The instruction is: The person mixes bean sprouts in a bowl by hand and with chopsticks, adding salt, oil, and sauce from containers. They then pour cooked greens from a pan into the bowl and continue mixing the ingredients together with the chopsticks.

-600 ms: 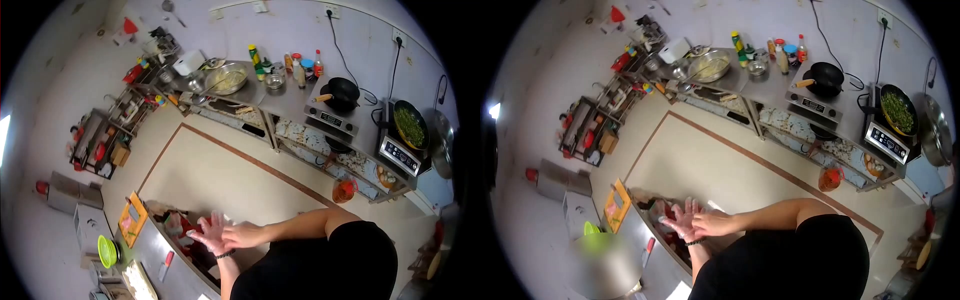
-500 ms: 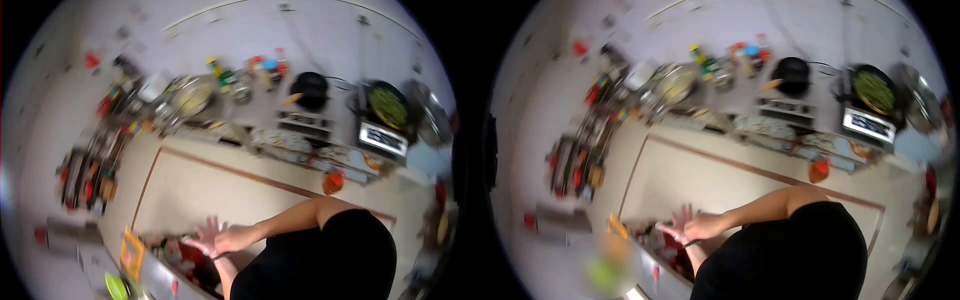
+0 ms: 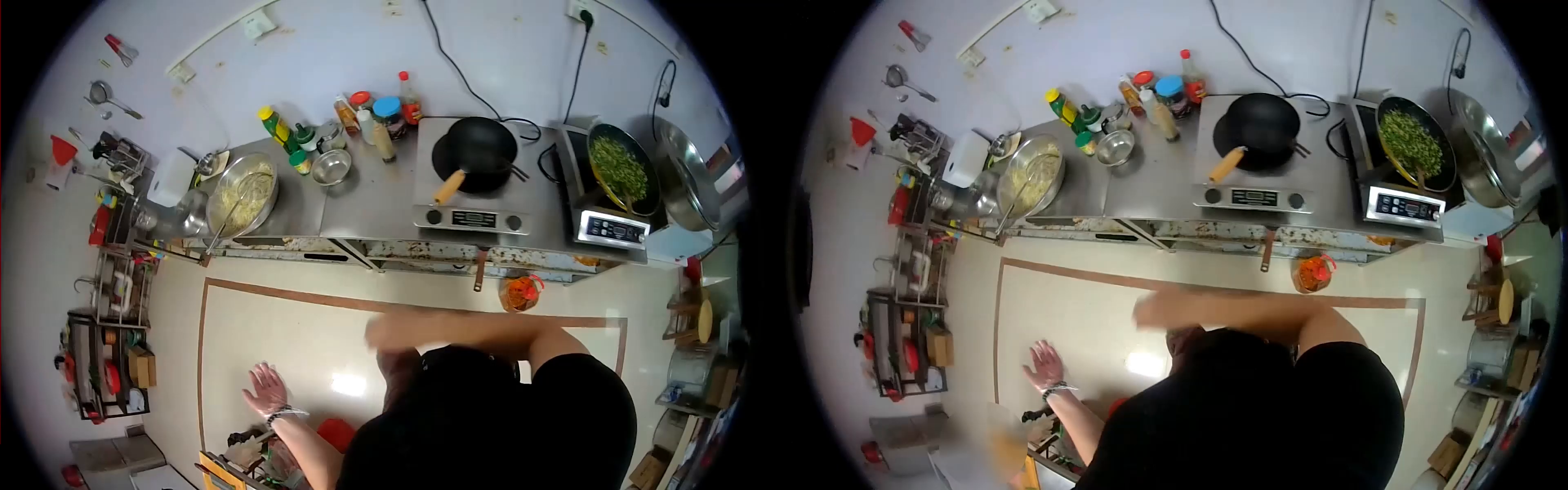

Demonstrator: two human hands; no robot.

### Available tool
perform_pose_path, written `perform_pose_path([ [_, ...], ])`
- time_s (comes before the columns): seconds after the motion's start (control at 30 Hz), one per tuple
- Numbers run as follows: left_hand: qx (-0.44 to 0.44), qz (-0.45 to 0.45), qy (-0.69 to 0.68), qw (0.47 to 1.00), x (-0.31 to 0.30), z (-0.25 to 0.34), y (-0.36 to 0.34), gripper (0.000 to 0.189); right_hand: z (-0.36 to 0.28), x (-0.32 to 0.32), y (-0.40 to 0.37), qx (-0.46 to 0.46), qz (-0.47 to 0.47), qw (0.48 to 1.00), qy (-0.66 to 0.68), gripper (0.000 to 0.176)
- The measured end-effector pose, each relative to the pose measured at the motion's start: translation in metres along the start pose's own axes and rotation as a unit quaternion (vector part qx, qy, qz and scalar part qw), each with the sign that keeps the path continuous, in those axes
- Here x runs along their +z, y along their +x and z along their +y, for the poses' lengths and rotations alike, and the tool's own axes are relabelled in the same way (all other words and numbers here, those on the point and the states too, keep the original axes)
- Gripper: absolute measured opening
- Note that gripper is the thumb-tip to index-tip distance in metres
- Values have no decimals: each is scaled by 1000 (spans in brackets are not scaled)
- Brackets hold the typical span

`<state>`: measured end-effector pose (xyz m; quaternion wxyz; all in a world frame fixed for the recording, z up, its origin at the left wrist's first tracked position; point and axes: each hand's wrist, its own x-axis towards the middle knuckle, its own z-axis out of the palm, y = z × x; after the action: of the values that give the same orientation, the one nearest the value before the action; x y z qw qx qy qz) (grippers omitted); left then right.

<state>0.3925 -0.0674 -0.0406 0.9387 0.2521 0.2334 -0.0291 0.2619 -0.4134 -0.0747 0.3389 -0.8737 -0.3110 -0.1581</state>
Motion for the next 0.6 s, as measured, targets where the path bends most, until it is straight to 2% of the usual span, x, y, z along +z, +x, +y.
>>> perform_pose_path([
  [0.03,-4,2,1,1000,0,9,22,61,11,-39,1,158,17,987,9,10],
  [0.07,-23,1,6,1000,3,22,47,56,39,-67,-3,209,30,964,-160,11],
  [0.1,-49,1,14,999,3,30,73,51,64,-97,-11,340,136,924,-107,11],
  [0.13,-53,-13,29,998,-3,37,104,47,88,-113,-34,503,282,817,-15,16],
  [0.17,-63,-17,36,997,-6,39,145,47,121,-121,-71,561,378,732,-84,24],
  [0.2,-146,-132,27,980,-17,37,188,45,136,-137,-105,527,431,708,-186,42],
  [0.23,-216,-238,14,947,-27,46,214,43,144,-156,-129,781,356,503,-100,60],
  [0.27,-252,-158,22,954,-10,40,237,42,147,-153,-147,717,440,523,-138,71],
  [0.3,-238,-61,90,965,22,24,245,42,180,-151,-189,724,477,473,-156,74],
  [0.33,-223,-10,107,969,43,5,265,42,171,-169,-192,758,476,441,-69,61],
  [0.37,-209,-9,127,970,56,-3,295,35,202,-171,-219,564,716,384,145,41],
  [0.4,-133,-29,281,950,90,-14,307,23,227,-176,-264,470,745,429,198,32],
  [0.43,-98,-121,358,921,112,-19,337,16,229,-198,-248,476,771,395,150,37],
  [0.47,7,-134,435,890,148,-26,346,17,242,-214,-244,465,805,349,116,36],
  [0.5,140,-114,593,784,170,-38,376,20,252,-227,-236,493,803,327,73,32],
  [0.53,272,-113,727,620,193,-47,389,21,256,-240,-221,486,790,371,34,36],
  [0.57,384,-111,818,413,220,-52,396,22,258,-249,-204,477,778,410,-6,41],
  [0.6,384,-109,822,407,240,-57,408,22,268,-255,-186,551,711,422,-111,44],
])
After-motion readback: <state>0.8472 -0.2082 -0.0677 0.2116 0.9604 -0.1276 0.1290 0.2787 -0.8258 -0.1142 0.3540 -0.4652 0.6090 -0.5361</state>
